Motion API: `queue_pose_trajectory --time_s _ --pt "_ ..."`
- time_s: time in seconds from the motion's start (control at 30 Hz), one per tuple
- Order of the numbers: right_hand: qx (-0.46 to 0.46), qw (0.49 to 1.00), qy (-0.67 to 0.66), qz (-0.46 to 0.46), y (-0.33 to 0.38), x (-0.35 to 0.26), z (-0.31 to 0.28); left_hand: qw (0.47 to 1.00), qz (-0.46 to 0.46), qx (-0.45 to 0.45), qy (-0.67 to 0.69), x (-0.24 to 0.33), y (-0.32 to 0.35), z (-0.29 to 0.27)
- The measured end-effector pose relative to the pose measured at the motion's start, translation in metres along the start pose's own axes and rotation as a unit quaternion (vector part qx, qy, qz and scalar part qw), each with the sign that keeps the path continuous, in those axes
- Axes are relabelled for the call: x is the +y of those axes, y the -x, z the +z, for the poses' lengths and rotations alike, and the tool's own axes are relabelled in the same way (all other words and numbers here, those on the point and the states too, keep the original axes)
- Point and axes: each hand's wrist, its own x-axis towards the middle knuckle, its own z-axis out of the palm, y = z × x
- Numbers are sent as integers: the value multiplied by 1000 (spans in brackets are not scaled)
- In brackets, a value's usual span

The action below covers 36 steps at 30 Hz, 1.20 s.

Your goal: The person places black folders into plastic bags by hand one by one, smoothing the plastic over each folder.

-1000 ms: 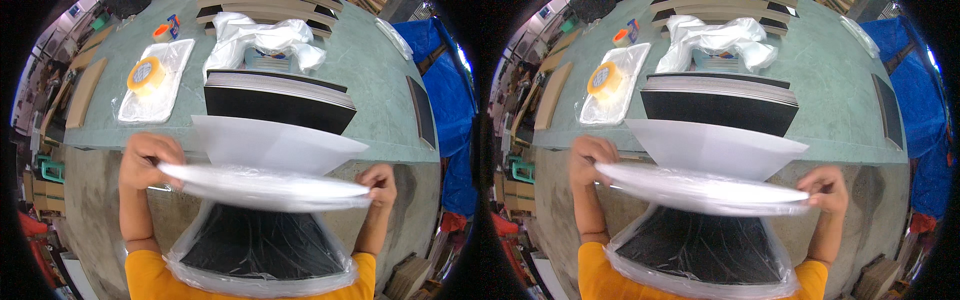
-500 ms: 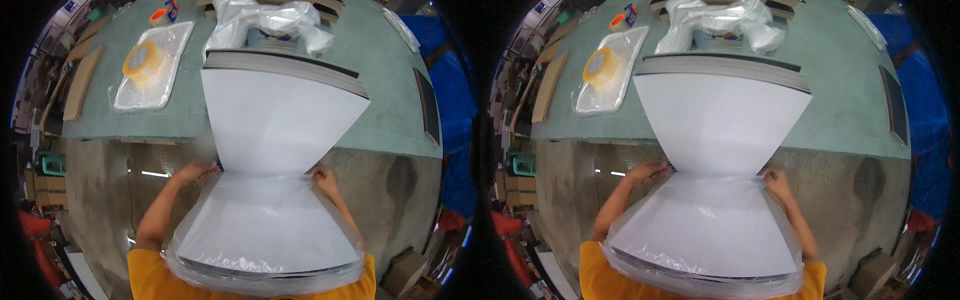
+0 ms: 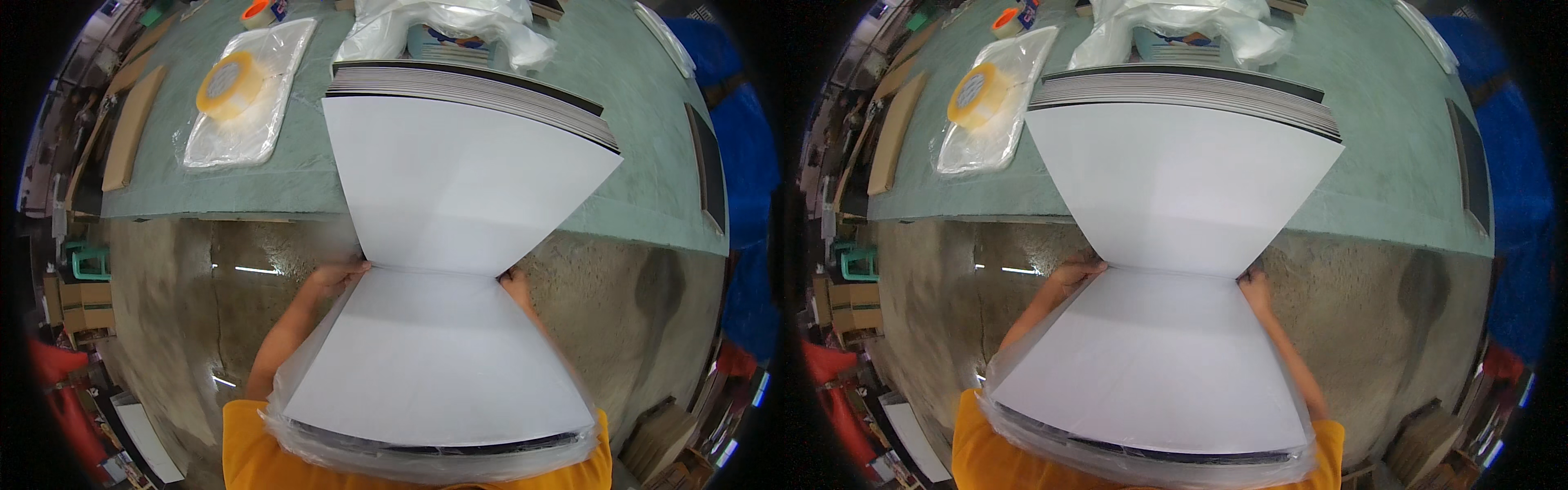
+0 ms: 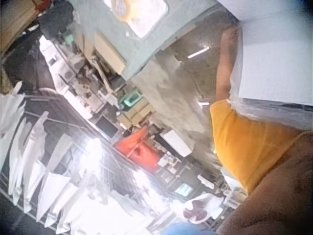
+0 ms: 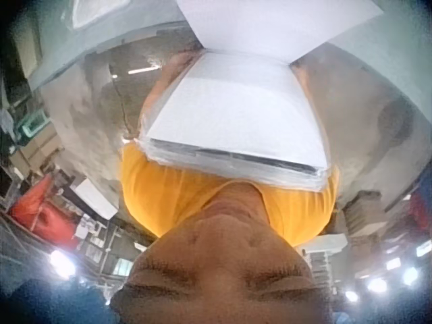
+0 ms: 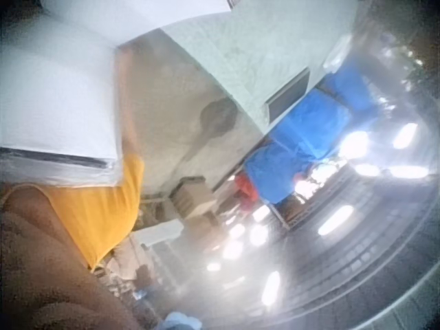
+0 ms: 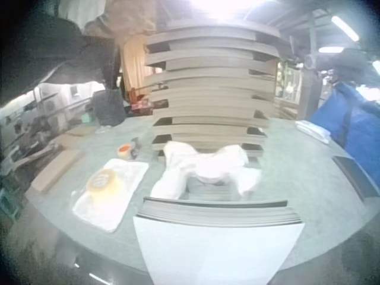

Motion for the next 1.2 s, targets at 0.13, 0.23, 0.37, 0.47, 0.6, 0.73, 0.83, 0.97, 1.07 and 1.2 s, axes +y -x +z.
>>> queue_pose_trajectory --time_s 0.13,0.23,0.37,0.47,0.6,0.73,0.83,0.97,1.07,1.2 --pt "-32 997 61 -41 2 -82 -92 811 122 73 -568 83 60 25" --pt "-278 884 -360 -109 30 -177 -196 863 310 -260 -304 162 150 70" --pt "-691 531 -325 -369 51 -229 -169 715 312 -557 -285 154 140 114" --pt "-652 696 -128 -272 56 -207 -106 835 180 -376 -359 79 74 102" --pt "-558 803 23 -206 37 -150 -56 780 139 -210 -572 54 32 75" --pt "-556 807 34 -195 27 -146 -50 691 224 -253 -638 210 100 143" --pt "-544 810 16 -218 15 -128 -39 630 550 -30 -548 320 99 192" --pt "-537 816 -37 -210 2 -115 -21 446 612 93 -647 412 -5 193" --pt "-509 837 -2 -203 8 -120 -21 459 525 131 -704 427 -51 191" --pt "-474 848 -9 -236 11 -106 -12 424 545 117 -713 430 -87 189"
